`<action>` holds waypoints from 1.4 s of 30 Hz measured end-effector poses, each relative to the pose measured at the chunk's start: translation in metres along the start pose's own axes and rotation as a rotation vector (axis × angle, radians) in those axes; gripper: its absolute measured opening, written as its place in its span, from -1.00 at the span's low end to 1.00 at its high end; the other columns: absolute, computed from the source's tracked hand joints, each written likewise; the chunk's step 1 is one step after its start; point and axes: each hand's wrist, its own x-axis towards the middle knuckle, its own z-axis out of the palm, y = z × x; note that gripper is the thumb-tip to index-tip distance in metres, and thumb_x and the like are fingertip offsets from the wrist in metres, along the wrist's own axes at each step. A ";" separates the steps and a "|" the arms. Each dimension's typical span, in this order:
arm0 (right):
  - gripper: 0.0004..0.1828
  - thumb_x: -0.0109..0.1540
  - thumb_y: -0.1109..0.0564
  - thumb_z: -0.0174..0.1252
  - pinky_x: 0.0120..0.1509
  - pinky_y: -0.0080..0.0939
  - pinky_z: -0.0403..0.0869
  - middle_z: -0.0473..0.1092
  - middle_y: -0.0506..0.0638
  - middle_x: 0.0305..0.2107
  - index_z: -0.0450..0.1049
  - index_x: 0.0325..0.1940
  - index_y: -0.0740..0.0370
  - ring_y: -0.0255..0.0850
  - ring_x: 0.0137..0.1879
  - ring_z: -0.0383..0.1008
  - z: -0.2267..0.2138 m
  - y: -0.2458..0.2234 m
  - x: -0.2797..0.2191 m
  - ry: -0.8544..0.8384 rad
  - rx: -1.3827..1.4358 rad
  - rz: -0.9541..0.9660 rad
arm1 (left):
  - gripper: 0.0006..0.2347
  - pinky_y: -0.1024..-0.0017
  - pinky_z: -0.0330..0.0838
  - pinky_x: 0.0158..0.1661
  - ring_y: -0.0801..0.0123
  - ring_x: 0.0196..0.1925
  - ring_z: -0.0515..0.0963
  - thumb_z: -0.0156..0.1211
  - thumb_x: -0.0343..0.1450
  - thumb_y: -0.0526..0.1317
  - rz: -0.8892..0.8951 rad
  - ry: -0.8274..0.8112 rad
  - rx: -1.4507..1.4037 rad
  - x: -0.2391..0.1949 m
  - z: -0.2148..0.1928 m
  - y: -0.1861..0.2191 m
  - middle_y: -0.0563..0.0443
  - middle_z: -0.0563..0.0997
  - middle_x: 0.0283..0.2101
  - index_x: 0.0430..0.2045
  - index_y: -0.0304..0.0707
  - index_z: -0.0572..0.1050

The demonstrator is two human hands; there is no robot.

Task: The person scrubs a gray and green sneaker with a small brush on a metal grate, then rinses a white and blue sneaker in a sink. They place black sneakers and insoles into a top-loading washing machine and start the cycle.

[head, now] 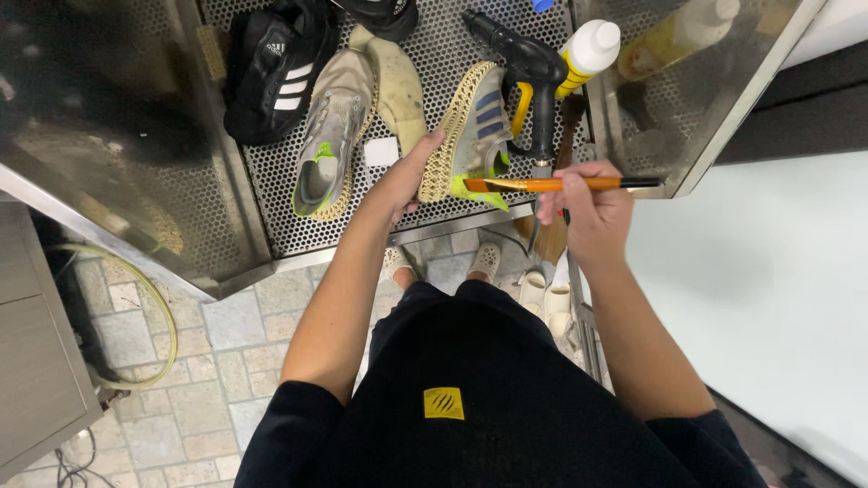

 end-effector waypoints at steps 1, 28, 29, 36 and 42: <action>-0.86 0.49 0.23 -0.04 -0.23 -0.23 0.51 0.47 0.17 -0.38 0.33 -0.01 0.42 -0.23 -0.38 0.47 0.004 0.002 0.003 -0.019 -0.035 -0.006 | -0.22 0.43 0.23 -0.30 0.54 -0.30 0.44 -0.18 0.17 0.54 0.001 0.000 0.003 0.000 0.000 0.001 0.18 0.66 -0.21 0.07 0.07 0.52; -0.95 0.38 0.30 0.15 -0.26 -0.38 0.44 0.46 0.02 -0.43 0.46 -0.15 0.36 -0.36 -0.37 0.49 -0.004 -0.020 0.024 -0.224 -0.339 -0.067 | -0.24 0.50 0.17 -0.43 0.59 -0.46 0.35 -0.21 0.22 0.52 0.009 0.006 0.048 -0.003 -0.001 0.000 0.20 0.62 -0.38 -0.07 -0.05 0.60; -0.95 0.37 0.29 0.16 -0.26 -0.38 0.45 0.48 0.01 -0.44 0.46 -0.16 0.36 -0.36 -0.36 0.51 -0.002 -0.021 0.025 -0.207 -0.386 -0.093 | -0.24 0.50 0.16 -0.43 0.58 -0.47 0.34 -0.21 0.22 0.52 0.014 -0.001 0.045 -0.004 -0.002 0.001 0.21 0.62 -0.39 -0.06 -0.04 0.60; -0.93 0.29 0.30 0.25 -0.14 -0.29 0.46 0.50 0.05 -0.34 0.48 -0.18 0.34 -0.27 -0.26 0.51 0.000 -0.036 0.020 -0.304 -0.633 -0.367 | -0.25 0.47 0.06 -0.50 0.55 -0.53 0.29 -0.21 0.24 0.51 0.035 -0.034 0.033 -0.004 -0.001 0.002 0.20 0.57 -0.45 -0.10 -0.07 0.63; -0.95 0.45 0.28 0.10 -0.19 -0.33 0.52 0.45 0.06 -0.27 0.40 -0.03 0.34 -0.32 -0.28 0.52 -0.029 -0.027 0.024 0.042 -0.338 -0.273 | -0.22 0.42 0.11 -0.40 0.45 -0.34 0.39 -0.14 0.28 0.50 0.051 -0.010 -0.001 -0.005 -0.002 -0.004 0.03 0.60 -0.25 0.04 -0.15 0.60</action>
